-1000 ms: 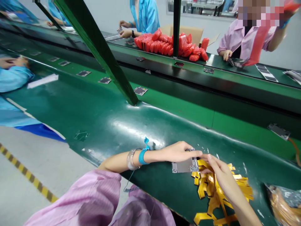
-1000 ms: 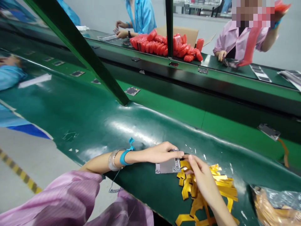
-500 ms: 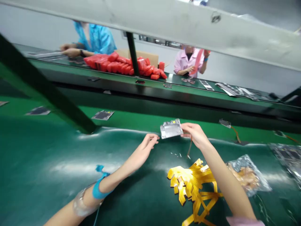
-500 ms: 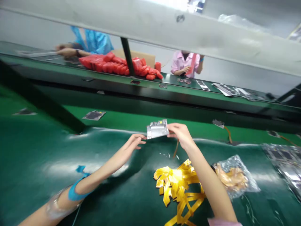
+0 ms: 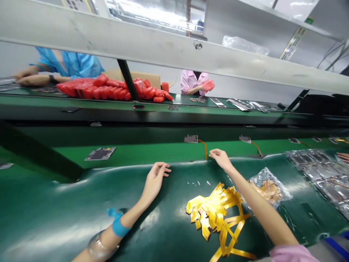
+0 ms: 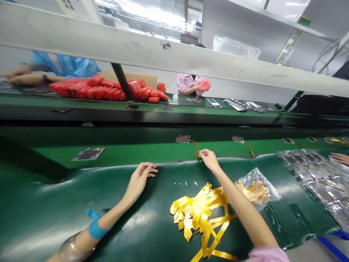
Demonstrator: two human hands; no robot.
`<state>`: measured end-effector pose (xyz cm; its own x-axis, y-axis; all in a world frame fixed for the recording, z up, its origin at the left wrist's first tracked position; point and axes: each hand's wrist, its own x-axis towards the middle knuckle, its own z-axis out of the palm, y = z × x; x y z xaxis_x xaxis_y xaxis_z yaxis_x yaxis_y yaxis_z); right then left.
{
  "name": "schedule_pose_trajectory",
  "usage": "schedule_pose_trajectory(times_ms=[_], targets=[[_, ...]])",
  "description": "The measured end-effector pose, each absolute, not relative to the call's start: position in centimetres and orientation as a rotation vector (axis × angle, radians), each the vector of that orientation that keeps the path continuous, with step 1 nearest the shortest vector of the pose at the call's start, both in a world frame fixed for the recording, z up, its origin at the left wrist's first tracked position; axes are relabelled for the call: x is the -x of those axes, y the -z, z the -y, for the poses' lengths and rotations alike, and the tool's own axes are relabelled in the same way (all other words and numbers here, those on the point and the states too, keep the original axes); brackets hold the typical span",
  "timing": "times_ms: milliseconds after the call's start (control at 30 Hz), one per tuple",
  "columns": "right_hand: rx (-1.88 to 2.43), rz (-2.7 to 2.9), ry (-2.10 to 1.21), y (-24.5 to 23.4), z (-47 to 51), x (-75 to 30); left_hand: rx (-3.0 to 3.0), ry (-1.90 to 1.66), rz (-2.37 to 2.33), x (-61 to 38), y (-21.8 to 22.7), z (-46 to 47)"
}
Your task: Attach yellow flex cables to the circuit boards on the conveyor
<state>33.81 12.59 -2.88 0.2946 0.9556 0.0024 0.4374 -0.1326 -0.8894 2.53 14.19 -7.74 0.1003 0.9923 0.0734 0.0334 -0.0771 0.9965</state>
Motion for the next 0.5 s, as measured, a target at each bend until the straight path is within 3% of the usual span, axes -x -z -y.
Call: schedule_pose_trajectory(times_ms=[233, 500], targets=[[1.619, 1.441, -0.693, 1.1, -4.9, -36.4, -1.39, -1.256, -1.142, -2.4, 8.1, -14.1], [1.443, 1.975, -0.874, 1.6, 0.5, -27.7, -1.483, -1.234, -1.188, -2.7, 6.9, -13.1]])
